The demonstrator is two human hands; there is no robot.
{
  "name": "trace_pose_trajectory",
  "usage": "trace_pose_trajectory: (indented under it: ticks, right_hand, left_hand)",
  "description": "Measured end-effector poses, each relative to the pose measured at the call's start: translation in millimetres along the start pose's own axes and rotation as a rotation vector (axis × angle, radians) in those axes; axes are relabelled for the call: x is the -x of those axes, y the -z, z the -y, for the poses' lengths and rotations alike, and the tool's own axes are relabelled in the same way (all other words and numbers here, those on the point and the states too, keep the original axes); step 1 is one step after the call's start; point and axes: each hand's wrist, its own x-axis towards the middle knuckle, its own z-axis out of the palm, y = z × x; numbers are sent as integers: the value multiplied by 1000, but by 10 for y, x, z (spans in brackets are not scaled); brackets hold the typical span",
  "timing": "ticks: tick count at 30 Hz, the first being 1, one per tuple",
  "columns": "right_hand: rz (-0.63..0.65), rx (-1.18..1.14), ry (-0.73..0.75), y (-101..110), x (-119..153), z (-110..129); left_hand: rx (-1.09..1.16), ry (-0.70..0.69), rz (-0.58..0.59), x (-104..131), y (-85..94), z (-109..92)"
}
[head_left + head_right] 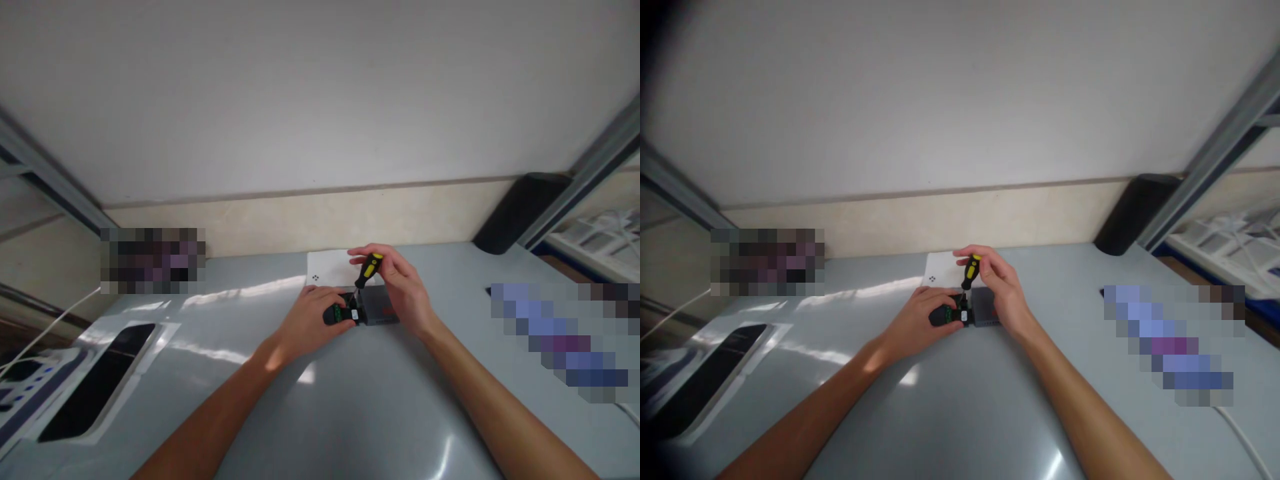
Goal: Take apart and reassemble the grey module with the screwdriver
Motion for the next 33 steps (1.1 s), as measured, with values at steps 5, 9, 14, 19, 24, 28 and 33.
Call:
trace_pose_trajectory:
  ticks: [5, 9, 14, 19, 24, 28, 33]
  right_hand:
    - [-25, 116, 49, 17, -12, 37]
    - [-2, 133, 45, 10, -5, 71]
    - [1, 95, 42, -9, 7, 28]
    - [-89, 238, 124, 20, -14, -56]
    - [-62, 194, 93, 33, -4, -58]
    - [-29, 92, 26, 2, 7, -28]
    - [-117, 140, 15, 15, -23, -32]
  left_hand:
    - [4, -4, 8, 14, 12, -11]
    - [-2, 17, 17, 16, 10, -25]
    - [-17, 19, 25, 10, 7, -42]
    - [1, 8, 30, 5, 31, -67]
    - [-27, 26, 49, 2, 46, -95]
    - [-64, 58, 22, 16, 6, -109]
    - [-50, 69, 28, 31, -20, -115]
